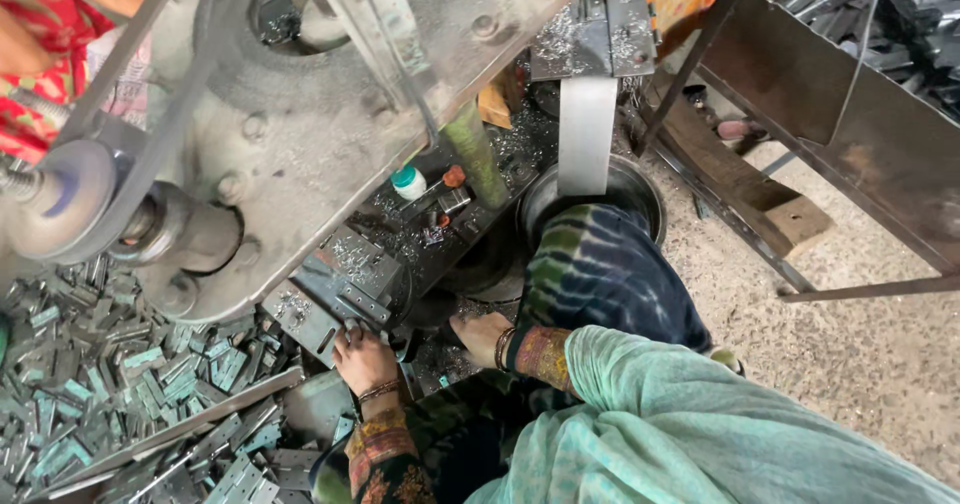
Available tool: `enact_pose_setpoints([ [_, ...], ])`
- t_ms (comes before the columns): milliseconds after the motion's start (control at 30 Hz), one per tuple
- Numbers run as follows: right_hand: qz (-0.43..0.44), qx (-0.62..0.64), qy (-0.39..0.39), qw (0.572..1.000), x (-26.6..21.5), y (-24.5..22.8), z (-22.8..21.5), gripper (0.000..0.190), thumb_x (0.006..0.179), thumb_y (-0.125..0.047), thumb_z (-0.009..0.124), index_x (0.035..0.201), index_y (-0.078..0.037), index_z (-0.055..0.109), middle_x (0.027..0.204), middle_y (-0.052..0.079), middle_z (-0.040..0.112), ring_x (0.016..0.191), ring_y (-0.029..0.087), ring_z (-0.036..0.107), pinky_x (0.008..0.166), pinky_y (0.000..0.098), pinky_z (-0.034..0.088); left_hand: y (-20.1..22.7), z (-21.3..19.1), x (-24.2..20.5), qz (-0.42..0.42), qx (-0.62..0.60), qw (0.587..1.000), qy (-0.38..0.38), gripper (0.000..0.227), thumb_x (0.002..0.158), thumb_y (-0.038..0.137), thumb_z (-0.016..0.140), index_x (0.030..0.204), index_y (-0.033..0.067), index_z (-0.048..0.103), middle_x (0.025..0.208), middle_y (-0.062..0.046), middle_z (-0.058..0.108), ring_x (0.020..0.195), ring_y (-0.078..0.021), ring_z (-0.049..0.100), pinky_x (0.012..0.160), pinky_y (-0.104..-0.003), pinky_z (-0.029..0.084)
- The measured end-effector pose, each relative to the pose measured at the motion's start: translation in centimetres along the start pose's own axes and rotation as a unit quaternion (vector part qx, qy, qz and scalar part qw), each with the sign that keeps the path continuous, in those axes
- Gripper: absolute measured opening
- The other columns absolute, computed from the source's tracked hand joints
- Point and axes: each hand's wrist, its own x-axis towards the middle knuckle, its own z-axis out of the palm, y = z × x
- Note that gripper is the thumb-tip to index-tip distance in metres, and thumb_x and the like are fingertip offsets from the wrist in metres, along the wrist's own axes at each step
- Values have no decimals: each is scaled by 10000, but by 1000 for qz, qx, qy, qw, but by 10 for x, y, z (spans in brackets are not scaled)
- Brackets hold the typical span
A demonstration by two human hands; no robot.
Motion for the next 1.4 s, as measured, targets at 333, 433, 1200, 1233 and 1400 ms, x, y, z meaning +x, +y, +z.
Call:
enact_pose_setpoints([
  [333,5,9,13,1000,1,-2,11,657,802,-126,680,1404,51,488,1129,225,694,1005,377,703,805,491,576,-10,-54,13,11,-8,993,117,223,776,62,649,965,92,763,1121,-49,768,1061,-277,695,884,-437,556],
  [433,-10,8,55,998,1,-4,12,658,763,-138,711,1353,62,502,1144,245,676,990,388,701,790,495,573,-20,-61,13,-30,-36,991,129,107,853,135,697,935,80,738,1089,-74,761,993,-294,692,829,-439,549],
  [1200,23,8,20,1000,8,-9,27,702,823,-93,653,1482,34,448,1223,262,657,923,353,739,725,447,615,-46,-4,14,-19,-62,993,101,144,906,-17,596,931,6,736,1098,-141,757,956,-322,687,923,-436,550],
  [1233,26,14,21,999,10,-9,29,685,837,-89,645,1484,32,455,1216,250,668,930,354,738,728,449,613,-45,-5,13,-11,-43,994,100,118,933,6,626,934,17,744,1091,-129,763,936,-317,688,889,-439,540],
  [1400,20,4,50,999,9,-5,27,679,846,-92,638,1488,13,442,1216,273,645,905,359,736,719,452,614,-27,-15,6,11,-19,995,100,106,921,37,659,973,60,749,1121,-87,764,955,-290,691,839,-412,531],
])
